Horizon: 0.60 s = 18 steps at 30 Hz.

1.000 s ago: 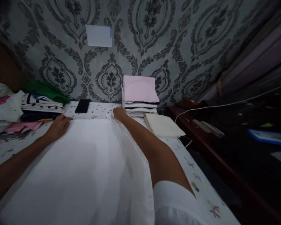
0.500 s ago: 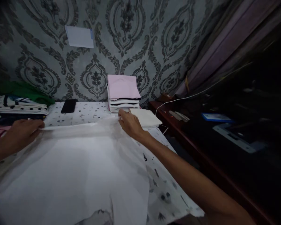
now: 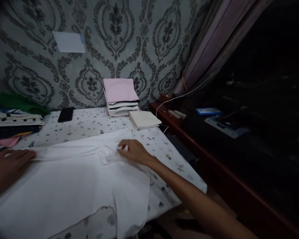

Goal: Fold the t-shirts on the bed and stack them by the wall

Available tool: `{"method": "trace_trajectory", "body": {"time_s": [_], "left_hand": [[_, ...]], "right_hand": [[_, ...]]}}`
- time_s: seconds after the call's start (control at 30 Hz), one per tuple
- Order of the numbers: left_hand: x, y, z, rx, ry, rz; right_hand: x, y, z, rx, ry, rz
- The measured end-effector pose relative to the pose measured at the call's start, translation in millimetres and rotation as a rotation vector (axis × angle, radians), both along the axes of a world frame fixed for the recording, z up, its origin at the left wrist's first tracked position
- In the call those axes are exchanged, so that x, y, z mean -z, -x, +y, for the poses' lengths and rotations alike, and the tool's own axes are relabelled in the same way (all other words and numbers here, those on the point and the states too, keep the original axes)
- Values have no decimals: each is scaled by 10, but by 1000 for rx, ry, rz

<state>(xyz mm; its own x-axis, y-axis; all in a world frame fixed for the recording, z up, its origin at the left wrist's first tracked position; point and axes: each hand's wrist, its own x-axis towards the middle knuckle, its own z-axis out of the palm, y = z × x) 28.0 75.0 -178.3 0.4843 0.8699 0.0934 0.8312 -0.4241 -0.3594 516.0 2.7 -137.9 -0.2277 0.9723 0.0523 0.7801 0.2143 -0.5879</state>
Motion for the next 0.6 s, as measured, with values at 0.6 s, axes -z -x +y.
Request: {"method": "trace_trajectory", "body": {"time_s": [0.6], "left_hand": [[-452,8,-142,-97,425,-358]], "right_hand": [[344,-329,1139,632,125,-101]]}}
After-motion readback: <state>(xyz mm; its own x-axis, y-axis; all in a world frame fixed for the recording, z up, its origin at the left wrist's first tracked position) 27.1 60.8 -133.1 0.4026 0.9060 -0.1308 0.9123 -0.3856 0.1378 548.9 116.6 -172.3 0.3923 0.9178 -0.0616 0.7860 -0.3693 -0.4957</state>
